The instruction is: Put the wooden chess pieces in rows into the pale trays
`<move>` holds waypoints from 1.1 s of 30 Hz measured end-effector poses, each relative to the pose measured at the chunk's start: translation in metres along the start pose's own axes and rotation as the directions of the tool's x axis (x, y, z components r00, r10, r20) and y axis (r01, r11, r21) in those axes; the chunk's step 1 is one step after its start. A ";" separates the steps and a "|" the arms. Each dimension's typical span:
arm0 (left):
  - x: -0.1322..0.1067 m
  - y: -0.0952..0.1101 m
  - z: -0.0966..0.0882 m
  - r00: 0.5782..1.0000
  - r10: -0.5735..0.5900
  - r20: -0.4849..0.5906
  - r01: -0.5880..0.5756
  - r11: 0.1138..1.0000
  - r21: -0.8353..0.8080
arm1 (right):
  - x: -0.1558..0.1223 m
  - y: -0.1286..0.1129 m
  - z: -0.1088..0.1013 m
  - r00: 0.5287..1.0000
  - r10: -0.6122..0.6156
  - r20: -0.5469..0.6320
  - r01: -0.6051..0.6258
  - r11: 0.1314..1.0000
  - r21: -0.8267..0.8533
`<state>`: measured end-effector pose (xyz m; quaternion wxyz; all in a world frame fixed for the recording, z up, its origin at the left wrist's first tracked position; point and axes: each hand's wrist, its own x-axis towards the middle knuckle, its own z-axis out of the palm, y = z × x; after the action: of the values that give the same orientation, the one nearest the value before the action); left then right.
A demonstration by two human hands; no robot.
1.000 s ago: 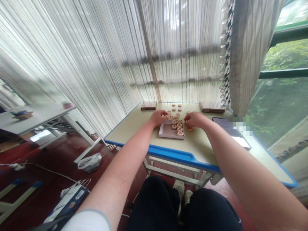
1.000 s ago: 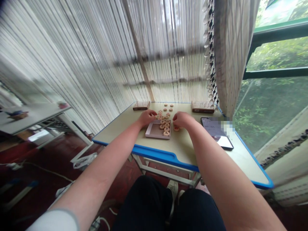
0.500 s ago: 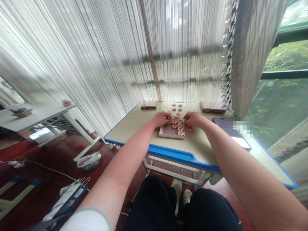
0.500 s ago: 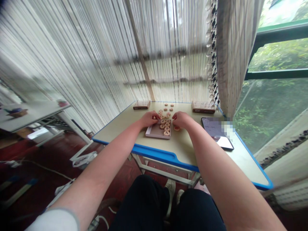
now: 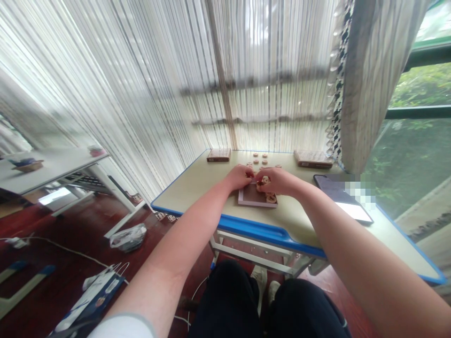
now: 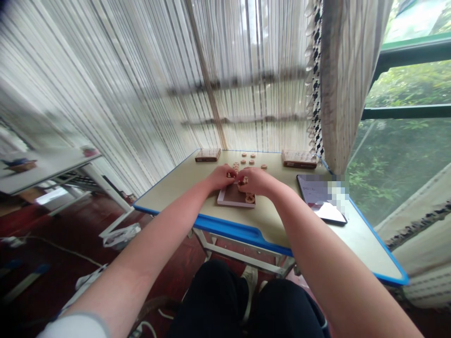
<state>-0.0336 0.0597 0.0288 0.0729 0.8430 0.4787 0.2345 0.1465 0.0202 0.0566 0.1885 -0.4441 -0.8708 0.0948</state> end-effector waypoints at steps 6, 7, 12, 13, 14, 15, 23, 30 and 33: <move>0.001 -0.004 0.001 0.999 0.038 -0.006 -0.038 0.999 0.022 | 0.000 0.003 0.004 0.995 -0.095 0.035 0.096 0.995 -0.021; 0.001 -0.004 0.002 0.999 0.037 -0.012 -0.037 0.999 0.017 | 0.000 0.003 0.005 0.994 -0.103 0.032 0.104 0.994 -0.028; 0.000 -0.003 0.002 0.999 0.041 -0.013 -0.041 0.999 0.012 | 0.002 0.004 0.008 0.995 -0.098 0.033 0.100 0.993 -0.069; 0.000 -0.003 0.001 0.999 0.044 -0.009 -0.044 0.999 0.017 | 0.003 0.005 0.008 0.995 -0.090 0.039 0.093 0.993 -0.075; 0.000 -0.002 0.001 0.999 0.046 -0.006 -0.046 0.999 0.021 | 0.003 0.005 0.008 0.996 -0.081 0.047 0.085 0.993 -0.079; 0.000 -0.002 0.001 0.999 0.046 -0.003 -0.046 0.999 0.025 | 0.003 0.005 0.007 0.996 -0.077 0.056 0.081 0.994 -0.079; 0.000 0.000 -0.001 1.000 0.031 0.004 -0.031 0.999 0.022 | 0.003 0.007 0.007 0.992 -0.116 0.044 0.120 0.989 -0.093; 0.000 0.000 -0.001 1.000 0.019 -0.020 -0.019 1.000 -0.025 | 0.002 0.003 0.005 0.994 -0.090 0.056 0.094 0.993 -0.068; 0.003 -0.004 0.000 0.998 -0.013 -0.062 0.011 0.999 -0.035 | 0.002 0.001 0.004 0.996 -0.065 0.064 0.070 0.995 -0.070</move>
<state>-0.0358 0.0644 0.0283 0.0738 0.8311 0.4816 0.2683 0.1451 0.0226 0.0529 0.1483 -0.4178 -0.8936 0.0704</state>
